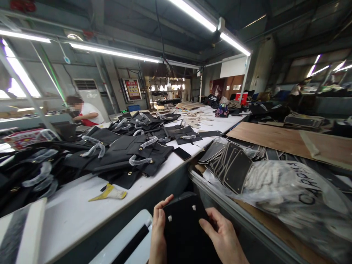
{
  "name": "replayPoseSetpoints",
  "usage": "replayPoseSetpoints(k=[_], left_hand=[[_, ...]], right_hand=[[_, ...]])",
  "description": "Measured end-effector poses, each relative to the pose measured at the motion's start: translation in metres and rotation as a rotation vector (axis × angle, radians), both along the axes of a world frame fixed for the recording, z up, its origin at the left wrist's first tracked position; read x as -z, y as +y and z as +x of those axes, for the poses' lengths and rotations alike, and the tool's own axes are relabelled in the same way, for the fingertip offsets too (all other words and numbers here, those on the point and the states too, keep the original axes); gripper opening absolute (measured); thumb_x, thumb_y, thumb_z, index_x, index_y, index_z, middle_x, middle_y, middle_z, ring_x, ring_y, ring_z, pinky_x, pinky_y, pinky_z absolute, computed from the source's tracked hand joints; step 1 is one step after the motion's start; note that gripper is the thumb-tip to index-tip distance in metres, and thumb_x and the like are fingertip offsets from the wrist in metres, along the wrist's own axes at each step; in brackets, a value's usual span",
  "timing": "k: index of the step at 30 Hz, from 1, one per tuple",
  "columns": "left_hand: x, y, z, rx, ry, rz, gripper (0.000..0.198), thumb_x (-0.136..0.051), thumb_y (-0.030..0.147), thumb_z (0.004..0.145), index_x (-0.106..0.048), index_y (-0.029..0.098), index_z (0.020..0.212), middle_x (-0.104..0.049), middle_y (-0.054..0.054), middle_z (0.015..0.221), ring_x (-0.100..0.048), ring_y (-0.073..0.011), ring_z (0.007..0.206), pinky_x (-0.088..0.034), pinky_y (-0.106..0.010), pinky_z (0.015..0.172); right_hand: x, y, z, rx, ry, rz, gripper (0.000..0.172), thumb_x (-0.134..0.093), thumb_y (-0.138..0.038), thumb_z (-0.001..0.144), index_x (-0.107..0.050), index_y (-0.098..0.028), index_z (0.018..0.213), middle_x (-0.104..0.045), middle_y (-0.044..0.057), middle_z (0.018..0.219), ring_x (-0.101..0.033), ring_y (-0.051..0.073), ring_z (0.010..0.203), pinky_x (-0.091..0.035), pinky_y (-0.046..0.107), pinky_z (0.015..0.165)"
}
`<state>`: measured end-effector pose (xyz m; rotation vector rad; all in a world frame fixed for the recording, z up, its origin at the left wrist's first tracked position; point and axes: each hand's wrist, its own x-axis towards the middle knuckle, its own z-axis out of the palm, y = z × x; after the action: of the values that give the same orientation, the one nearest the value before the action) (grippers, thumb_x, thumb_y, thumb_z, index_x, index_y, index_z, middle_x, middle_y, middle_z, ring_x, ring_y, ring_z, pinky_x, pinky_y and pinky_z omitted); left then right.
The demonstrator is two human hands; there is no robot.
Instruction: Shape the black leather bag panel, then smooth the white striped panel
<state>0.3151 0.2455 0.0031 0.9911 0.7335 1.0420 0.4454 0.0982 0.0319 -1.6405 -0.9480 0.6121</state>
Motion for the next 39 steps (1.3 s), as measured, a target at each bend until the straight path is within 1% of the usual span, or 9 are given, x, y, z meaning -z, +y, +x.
replayPoseSetpoints(k=[3,7,11,14,22,27,31,35,39], left_hand=[[0.005,-0.001,0.005,-0.044,-0.067,0.007,0.054,-0.059,0.075,0.074,-0.054,0.022,0.085,-0.070,-0.012,0.112,-0.060,-0.0306,0.114,-0.038,-0.049,0.107],[0.000,-0.009,-0.002,0.066,-0.011,0.062,0.048,-0.054,0.069,0.082,-0.054,0.021,0.085,-0.069,-0.009,0.109,-0.059,-0.0277,0.111,-0.038,-0.046,0.106],[-0.004,-0.010,-0.010,0.171,0.034,0.066,0.039,-0.045,0.059,0.092,-0.054,0.021,0.089,-0.065,-0.006,0.114,-0.058,-0.0242,0.109,-0.042,-0.039,0.099],[-0.004,-0.003,-0.011,0.162,0.068,0.067,0.039,-0.045,0.059,0.092,-0.053,0.021,0.084,-0.065,-0.004,0.106,-0.058,-0.0223,0.103,-0.043,-0.034,0.094],[-0.029,0.027,-0.011,0.456,0.230,0.114,0.036,-0.076,0.047,0.073,-0.060,0.017,0.087,-0.054,0.002,0.077,-0.048,-0.0122,0.070,-0.036,-0.024,0.066],[-0.036,0.035,-0.009,0.525,0.523,0.344,0.045,-0.078,0.047,0.068,-0.070,0.020,0.104,-0.055,0.000,0.086,-0.052,-0.0171,0.083,-0.038,-0.026,0.072],[-0.029,0.032,-0.005,0.509,0.565,0.404,0.041,-0.067,0.052,0.080,-0.068,0.019,0.104,-0.065,-0.005,0.102,-0.058,-0.0209,0.095,-0.043,-0.028,0.081],[-0.030,0.031,0.001,0.570,0.573,0.431,0.043,-0.058,0.055,0.085,-0.067,0.018,0.106,-0.068,-0.005,0.093,-0.063,-0.0197,0.087,-0.047,-0.028,0.074],[-0.036,0.030,0.006,0.607,0.587,0.531,0.046,-0.072,0.048,0.077,-0.068,0.026,0.117,-0.066,-0.005,0.114,-0.060,-0.0231,0.108,-0.045,-0.031,0.093]], right_hand=[[0.000,0.006,0.009,0.003,-0.089,-0.025,0.038,-0.055,-0.044,0.091,-0.055,-0.021,0.121,-0.066,0.003,0.093,-0.063,0.020,0.085,-0.050,0.031,0.076],[-0.011,0.027,0.026,-0.048,-0.319,0.020,0.056,-0.056,-0.046,0.092,-0.042,-0.025,0.142,-0.059,0.009,0.125,-0.059,0.023,0.109,-0.048,0.038,0.094],[-0.016,0.049,0.031,-0.237,-0.442,0.023,0.041,-0.066,-0.034,0.088,-0.061,-0.027,0.128,-0.059,0.006,0.126,-0.057,0.023,0.113,-0.045,0.038,0.101],[-0.009,0.058,0.027,-0.220,-0.474,0.070,0.029,-0.072,-0.022,0.083,-0.070,-0.027,0.111,-0.062,0.004,0.120,-0.055,0.023,0.113,-0.044,0.038,0.101],[-0.009,0.050,0.015,-0.226,-0.566,0.288,0.015,-0.072,-0.011,0.081,-0.065,-0.024,0.080,-0.065,-0.002,0.086,-0.054,0.020,0.091,-0.040,0.036,0.085],[-0.020,0.044,0.016,-0.373,-0.440,0.174,0.019,-0.067,-0.003,0.082,-0.059,-0.021,0.079,-0.064,-0.002,0.088,-0.055,0.017,0.087,-0.040,0.034,0.083],[-0.022,0.042,0.016,-0.372,-0.365,0.075,0.020,-0.068,-0.006,0.082,-0.066,-0.023,0.091,-0.064,-0.001,0.092,-0.057,0.018,0.091,-0.044,0.032,0.082],[-0.022,0.040,0.015,-0.396,-0.427,0.164,0.017,-0.069,-0.011,0.085,-0.072,-0.025,0.093,-0.069,-0.002,0.091,-0.057,0.018,0.093,-0.044,0.033,0.088],[-0.019,0.033,0.016,-0.401,-0.457,0.223,0.011,-0.067,-0.014,0.087,-0.072,-0.023,0.087,-0.069,-0.001,0.085,-0.058,0.018,0.089,-0.046,0.033,0.085]])
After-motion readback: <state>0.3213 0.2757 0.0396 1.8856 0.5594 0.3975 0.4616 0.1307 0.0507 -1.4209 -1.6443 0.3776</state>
